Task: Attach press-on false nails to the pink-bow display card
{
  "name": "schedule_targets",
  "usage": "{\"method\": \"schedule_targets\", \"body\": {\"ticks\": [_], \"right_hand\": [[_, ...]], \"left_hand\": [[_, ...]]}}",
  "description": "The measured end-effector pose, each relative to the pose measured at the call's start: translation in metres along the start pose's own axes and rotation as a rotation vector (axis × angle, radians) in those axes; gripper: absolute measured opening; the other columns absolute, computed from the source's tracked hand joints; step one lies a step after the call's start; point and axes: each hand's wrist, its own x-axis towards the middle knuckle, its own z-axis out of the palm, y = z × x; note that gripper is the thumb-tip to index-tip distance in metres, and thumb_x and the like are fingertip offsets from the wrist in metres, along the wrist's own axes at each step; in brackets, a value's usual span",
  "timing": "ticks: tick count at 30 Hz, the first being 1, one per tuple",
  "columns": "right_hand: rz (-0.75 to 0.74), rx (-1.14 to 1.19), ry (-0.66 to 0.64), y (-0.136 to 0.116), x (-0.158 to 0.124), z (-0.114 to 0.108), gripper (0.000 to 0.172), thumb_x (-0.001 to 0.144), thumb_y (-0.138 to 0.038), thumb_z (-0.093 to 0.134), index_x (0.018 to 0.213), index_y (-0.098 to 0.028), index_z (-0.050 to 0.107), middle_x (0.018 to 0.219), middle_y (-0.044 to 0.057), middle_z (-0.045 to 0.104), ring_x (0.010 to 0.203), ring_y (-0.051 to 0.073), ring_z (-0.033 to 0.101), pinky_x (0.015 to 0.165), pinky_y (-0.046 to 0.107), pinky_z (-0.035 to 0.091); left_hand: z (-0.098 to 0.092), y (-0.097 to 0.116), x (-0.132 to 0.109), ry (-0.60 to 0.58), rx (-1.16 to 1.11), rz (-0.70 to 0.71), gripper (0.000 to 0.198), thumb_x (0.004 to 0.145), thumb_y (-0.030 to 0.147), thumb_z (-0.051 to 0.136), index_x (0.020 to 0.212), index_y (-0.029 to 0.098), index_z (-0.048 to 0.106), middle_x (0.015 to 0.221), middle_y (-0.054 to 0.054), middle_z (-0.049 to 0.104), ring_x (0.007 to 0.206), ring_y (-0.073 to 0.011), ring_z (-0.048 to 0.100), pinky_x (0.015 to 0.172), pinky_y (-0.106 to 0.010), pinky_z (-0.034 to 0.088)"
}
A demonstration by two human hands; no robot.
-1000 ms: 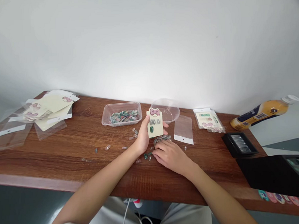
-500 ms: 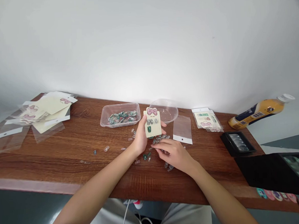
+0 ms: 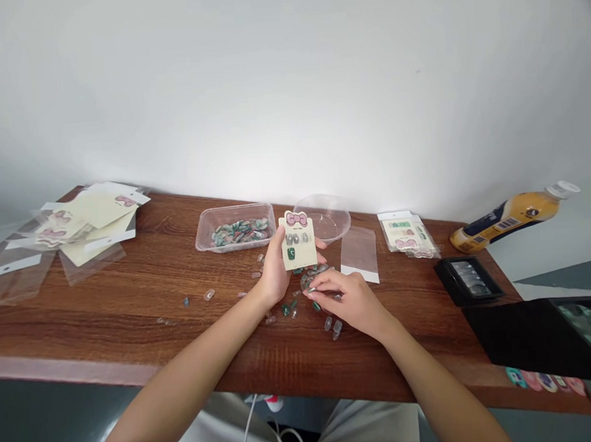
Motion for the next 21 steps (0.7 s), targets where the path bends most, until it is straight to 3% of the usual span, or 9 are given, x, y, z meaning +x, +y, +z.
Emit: {"method": "schedule_targets", "body": {"ticks": [11,17,21], "right_hand": [[-0.131,-0.289,-0.137,0.005,0.001,0.008,0.021,0.099,-0.018,0.059,0.114,-0.024,0.072,0.111,0.0,0.078,0.096,0.017,0.076,0.088,0.029,0.059],[-0.167,-0.436,-0.149,0.009,0.0,0.008,0.009,0.095,-0.021,0.067,0.103,-0.02,0.072,0.098,0.001,0.079,0.085,0.018,0.076,0.079,0.03,0.058],[-0.243,-0.499,-0.177,0.011,0.0,0.011,0.005,0.094,-0.02,0.068,0.099,-0.018,0.069,0.099,0.004,0.077,0.09,0.019,0.073,0.081,0.031,0.057]], "left_hand": [[0.0,0.001,0.0,-0.017,0.003,0.016,0.062,0.098,0.061,0.032,0.102,0.012,0.071,0.096,-0.014,0.077,0.072,-0.0234,0.072,0.063,-0.031,0.05],[-0.001,0.001,0.0,-0.021,-0.002,0.014,0.061,0.097,0.061,0.034,0.102,0.012,0.069,0.096,-0.014,0.077,0.066,-0.0221,0.071,0.062,-0.031,0.049],[-0.001,0.003,-0.001,-0.015,0.007,0.015,0.06,0.098,0.061,0.034,0.104,0.012,0.068,0.095,-0.014,0.077,0.067,-0.0229,0.071,0.063,-0.032,0.05]]}}
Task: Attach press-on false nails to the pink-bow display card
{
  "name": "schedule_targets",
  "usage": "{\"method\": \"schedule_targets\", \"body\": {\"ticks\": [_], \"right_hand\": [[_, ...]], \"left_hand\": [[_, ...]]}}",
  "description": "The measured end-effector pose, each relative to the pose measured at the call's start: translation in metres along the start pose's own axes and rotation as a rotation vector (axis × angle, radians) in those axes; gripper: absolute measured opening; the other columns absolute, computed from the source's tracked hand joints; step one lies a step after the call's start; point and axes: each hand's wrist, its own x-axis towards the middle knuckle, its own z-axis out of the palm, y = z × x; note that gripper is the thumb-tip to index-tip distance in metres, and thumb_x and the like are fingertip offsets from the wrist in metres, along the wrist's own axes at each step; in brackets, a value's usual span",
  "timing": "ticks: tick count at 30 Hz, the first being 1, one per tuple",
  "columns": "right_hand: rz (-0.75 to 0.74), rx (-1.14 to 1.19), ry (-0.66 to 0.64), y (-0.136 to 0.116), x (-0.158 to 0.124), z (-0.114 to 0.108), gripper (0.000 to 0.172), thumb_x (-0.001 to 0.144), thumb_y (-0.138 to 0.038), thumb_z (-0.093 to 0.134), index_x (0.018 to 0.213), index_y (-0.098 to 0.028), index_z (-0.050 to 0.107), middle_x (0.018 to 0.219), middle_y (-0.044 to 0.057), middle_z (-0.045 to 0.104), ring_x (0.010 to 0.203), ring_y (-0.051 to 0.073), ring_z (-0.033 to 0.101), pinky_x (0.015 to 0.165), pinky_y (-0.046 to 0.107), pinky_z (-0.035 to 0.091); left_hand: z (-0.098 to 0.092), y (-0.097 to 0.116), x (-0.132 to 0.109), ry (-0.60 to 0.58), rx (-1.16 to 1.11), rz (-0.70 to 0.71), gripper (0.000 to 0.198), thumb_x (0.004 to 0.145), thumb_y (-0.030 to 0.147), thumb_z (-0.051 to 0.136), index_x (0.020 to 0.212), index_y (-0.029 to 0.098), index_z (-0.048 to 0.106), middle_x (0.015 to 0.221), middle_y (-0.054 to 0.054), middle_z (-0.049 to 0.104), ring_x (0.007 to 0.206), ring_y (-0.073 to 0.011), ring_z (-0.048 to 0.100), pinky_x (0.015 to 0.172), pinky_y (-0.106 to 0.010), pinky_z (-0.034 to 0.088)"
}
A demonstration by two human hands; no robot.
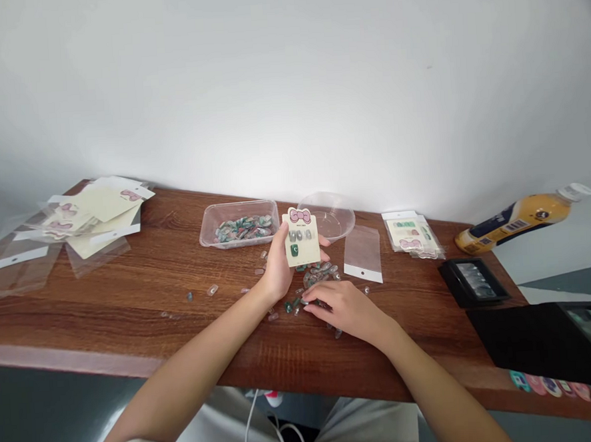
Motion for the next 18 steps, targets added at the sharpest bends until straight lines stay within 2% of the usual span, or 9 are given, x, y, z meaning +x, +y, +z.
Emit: {"method": "schedule_targets", "body": {"ticks": [4,9,15,18], "right_hand": [[-0.011,-0.142,-0.034,-0.001,0.001,0.0,0.003,0.093,-0.021,0.068,0.091,-0.019,0.069,0.096,0.005,0.072,0.088,0.021,0.069,0.075,0.033,0.054],[-0.002,-0.18,-0.068,-0.002,0.001,-0.005,0.01,0.088,-0.023,0.075,0.083,-0.019,0.068,0.098,0.005,0.067,0.091,0.021,0.063,0.085,0.038,0.051],[0.006,-0.124,-0.113,-0.003,0.002,-0.01,0.008,0.089,-0.024,0.073,0.096,-0.021,0.07,0.103,0.005,0.066,0.096,0.021,0.061,0.091,0.04,0.047],[0.028,-0.126,-0.122,-0.003,0.002,-0.011,0.013,0.09,-0.025,0.072,0.103,-0.021,0.071,0.104,0.005,0.066,0.098,0.021,0.06,0.094,0.041,0.046]], "left_hand": [[0.001,0.0,0.0,-0.002,-0.004,0.001,0.061,0.098,0.06,0.032,0.102,0.012,0.069,0.096,-0.014,0.077,0.067,-0.0228,0.071,0.066,-0.033,0.052],[0.0,-0.001,0.001,-0.011,-0.022,-0.007,0.061,0.097,0.062,0.035,0.099,0.012,0.07,0.095,-0.014,0.077,0.07,-0.023,0.072,0.068,-0.033,0.053],[-0.001,-0.002,0.002,-0.023,-0.021,0.002,0.063,0.096,0.063,0.037,0.098,0.011,0.072,0.096,-0.015,0.077,0.072,-0.0238,0.073,0.07,-0.033,0.055],[-0.002,-0.002,0.002,-0.029,-0.021,0.004,0.063,0.096,0.062,0.036,0.1,0.01,0.072,0.095,-0.015,0.077,0.074,-0.0244,0.073,0.069,-0.033,0.054]]}}
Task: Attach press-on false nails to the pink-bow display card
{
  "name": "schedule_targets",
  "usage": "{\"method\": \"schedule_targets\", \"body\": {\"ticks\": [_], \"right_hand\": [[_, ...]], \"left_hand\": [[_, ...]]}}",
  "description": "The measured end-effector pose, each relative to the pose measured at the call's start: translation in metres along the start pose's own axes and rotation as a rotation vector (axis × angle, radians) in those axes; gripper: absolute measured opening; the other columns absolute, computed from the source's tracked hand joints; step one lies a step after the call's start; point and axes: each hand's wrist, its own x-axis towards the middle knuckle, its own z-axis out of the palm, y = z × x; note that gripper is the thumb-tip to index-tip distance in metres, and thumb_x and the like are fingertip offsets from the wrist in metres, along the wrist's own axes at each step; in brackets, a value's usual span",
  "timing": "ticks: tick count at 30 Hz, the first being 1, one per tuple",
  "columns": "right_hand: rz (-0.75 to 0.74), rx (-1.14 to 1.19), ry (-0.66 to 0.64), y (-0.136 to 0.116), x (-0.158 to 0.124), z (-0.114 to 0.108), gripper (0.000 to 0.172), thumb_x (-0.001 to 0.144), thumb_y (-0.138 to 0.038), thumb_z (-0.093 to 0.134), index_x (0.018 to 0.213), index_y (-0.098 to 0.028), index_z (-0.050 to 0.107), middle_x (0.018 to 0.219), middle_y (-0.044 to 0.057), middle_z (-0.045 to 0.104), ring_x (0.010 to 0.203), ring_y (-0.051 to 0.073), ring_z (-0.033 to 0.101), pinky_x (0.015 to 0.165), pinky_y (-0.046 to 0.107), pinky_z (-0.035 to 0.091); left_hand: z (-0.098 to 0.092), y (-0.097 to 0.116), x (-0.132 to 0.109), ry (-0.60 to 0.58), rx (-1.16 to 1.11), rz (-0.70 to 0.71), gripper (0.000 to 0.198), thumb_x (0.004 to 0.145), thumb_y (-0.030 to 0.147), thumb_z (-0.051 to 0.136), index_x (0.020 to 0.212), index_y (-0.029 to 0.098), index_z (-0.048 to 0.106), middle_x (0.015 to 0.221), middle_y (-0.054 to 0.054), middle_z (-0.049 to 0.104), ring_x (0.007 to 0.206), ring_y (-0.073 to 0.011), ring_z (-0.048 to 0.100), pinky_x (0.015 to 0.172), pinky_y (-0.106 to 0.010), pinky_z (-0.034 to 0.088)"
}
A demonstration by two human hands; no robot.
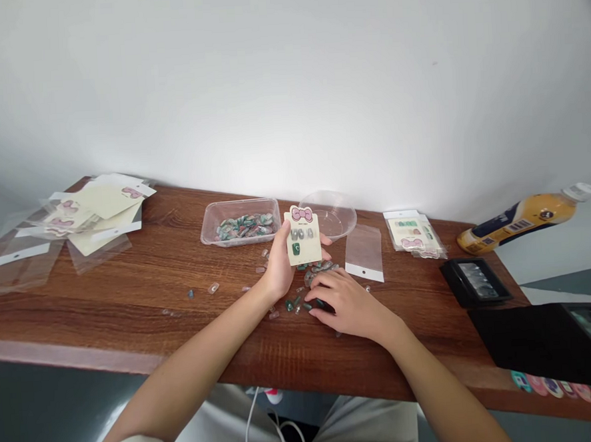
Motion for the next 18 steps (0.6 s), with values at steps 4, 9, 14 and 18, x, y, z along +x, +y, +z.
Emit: {"method": "schedule_targets", "body": {"ticks": [4,9,14,18], "right_hand": [[-0.006,-0.009,-0.017,0.001,-0.001,0.002,0.018,0.092,-0.028,0.071,0.11,-0.024,0.072,0.104,0.005,0.065,0.1,0.022,0.058,0.096,0.041,0.044],[-0.037,-0.026,-0.014,0.001,-0.001,0.005,0.011,0.095,-0.027,0.068,0.104,-0.025,0.074,0.101,0.003,0.065,0.095,0.02,0.058,0.093,0.038,0.045],[-0.07,-0.091,0.015,0.002,0.002,0.008,0.005,0.094,-0.023,0.069,0.097,-0.021,0.072,0.1,0.003,0.066,0.091,0.019,0.06,0.089,0.037,0.046],[-0.12,-0.18,0.064,0.002,0.003,0.013,0.004,0.094,-0.02,0.067,0.091,-0.019,0.07,0.096,0.005,0.067,0.087,0.021,0.061,0.082,0.037,0.048]], "left_hand": [[0.001,0.0,0.0,0.011,0.009,-0.001,0.061,0.098,0.058,0.032,0.104,0.011,0.071,0.094,-0.015,0.076,0.075,-0.0246,0.073,0.067,-0.032,0.053],[0.0,-0.001,0.0,0.013,0.016,0.001,0.061,0.098,0.058,0.032,0.102,0.01,0.071,0.092,-0.015,0.076,0.075,-0.0244,0.073,0.067,-0.032,0.053],[-0.003,-0.002,0.001,-0.002,0.032,-0.001,0.064,0.097,0.06,0.033,0.099,0.01,0.071,0.092,-0.016,0.076,0.074,-0.0239,0.072,0.067,-0.031,0.052],[-0.002,-0.001,0.001,0.0,0.027,-0.004,0.063,0.096,0.062,0.036,0.098,0.01,0.071,0.096,-0.015,0.076,0.072,-0.0231,0.072,0.07,-0.033,0.054]]}}
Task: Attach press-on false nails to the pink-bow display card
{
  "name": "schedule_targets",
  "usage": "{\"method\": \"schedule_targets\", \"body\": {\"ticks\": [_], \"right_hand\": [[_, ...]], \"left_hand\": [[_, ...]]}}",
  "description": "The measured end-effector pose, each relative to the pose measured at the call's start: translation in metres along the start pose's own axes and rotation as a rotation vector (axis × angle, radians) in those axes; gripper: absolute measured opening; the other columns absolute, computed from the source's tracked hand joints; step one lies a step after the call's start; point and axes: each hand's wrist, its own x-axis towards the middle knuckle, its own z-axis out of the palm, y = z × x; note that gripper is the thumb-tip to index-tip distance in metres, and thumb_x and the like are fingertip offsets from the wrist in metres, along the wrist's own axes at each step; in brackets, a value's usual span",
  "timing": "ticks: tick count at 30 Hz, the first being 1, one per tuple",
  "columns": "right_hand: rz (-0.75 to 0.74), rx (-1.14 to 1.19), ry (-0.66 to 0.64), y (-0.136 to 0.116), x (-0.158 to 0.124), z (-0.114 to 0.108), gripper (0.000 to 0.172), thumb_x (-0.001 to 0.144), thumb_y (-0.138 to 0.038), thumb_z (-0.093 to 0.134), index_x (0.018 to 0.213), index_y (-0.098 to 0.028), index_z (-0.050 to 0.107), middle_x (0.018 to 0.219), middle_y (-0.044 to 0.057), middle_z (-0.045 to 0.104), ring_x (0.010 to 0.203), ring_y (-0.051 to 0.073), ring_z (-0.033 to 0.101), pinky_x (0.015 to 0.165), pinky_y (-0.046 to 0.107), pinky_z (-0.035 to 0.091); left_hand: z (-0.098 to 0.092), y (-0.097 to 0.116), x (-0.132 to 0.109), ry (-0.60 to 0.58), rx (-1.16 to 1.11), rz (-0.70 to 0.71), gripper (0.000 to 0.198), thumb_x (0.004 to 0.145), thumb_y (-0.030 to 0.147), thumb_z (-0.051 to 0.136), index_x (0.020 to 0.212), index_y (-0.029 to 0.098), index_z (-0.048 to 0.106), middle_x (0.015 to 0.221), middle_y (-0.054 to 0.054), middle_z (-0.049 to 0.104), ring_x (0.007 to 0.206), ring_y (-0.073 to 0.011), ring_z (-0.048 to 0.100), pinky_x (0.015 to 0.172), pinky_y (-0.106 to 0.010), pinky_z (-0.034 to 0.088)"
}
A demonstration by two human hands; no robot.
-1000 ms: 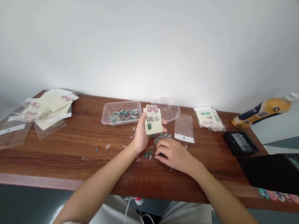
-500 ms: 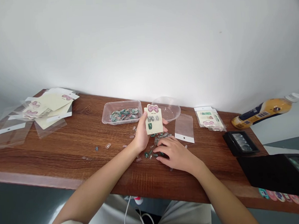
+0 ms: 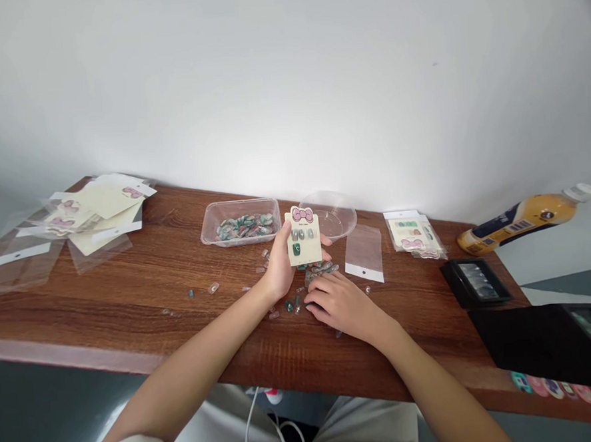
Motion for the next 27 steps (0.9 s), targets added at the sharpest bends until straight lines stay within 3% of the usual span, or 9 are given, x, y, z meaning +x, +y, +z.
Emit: {"method": "schedule_targets", "body": {"ticks": [7,14,17,22,27], "right_hand": [[0.016,0.086,0.087,0.0,-0.003,0.002,0.008,0.096,-0.018,0.059,0.093,-0.02,0.067,0.086,0.002,0.071,0.08,0.019,0.065,0.076,0.033,0.05],[0.084,0.153,0.076,0.0,-0.003,0.0,0.019,0.095,-0.013,0.056,0.106,-0.021,0.069,0.086,0.003,0.072,0.076,0.018,0.067,0.071,0.03,0.051],[0.085,0.232,0.07,-0.001,-0.002,-0.004,0.024,0.096,-0.011,0.053,0.107,-0.023,0.071,0.089,0.002,0.074,0.077,0.016,0.068,0.072,0.029,0.054],[0.121,0.358,0.168,-0.002,-0.001,-0.012,0.019,0.099,-0.016,0.055,0.11,-0.021,0.069,0.101,0.004,0.077,0.088,0.018,0.074,0.079,0.03,0.058],[0.22,0.481,0.14,-0.001,-0.004,-0.012,0.017,0.097,-0.018,0.06,0.113,-0.022,0.064,0.107,0.002,0.078,0.092,0.017,0.077,0.083,0.029,0.06]], "left_hand": [[0.001,0.0,0.0,0.01,-0.004,0.006,0.063,0.095,0.062,0.037,0.099,0.01,0.071,0.094,-0.015,0.076,0.073,-0.0239,0.073,0.065,-0.031,0.053],[0.003,0.002,-0.001,0.022,-0.016,-0.006,0.064,0.095,0.063,0.037,0.098,0.011,0.072,0.09,-0.015,0.077,0.074,-0.0249,0.073,0.064,-0.031,0.052],[0.004,0.003,-0.001,0.032,-0.021,-0.013,0.063,0.095,0.064,0.038,0.1,0.011,0.072,0.088,-0.014,0.077,0.074,-0.0253,0.073,0.064,-0.032,0.052],[0.002,0.002,-0.001,0.019,0.002,-0.002,0.064,0.096,0.062,0.035,0.101,0.011,0.072,0.089,-0.014,0.077,0.074,-0.0247,0.073,0.064,-0.032,0.052],[0.002,0.002,-0.001,0.027,-0.014,-0.009,0.064,0.096,0.063,0.035,0.101,0.011,0.071,0.092,-0.015,0.077,0.072,-0.0241,0.073,0.065,-0.032,0.052]]}}
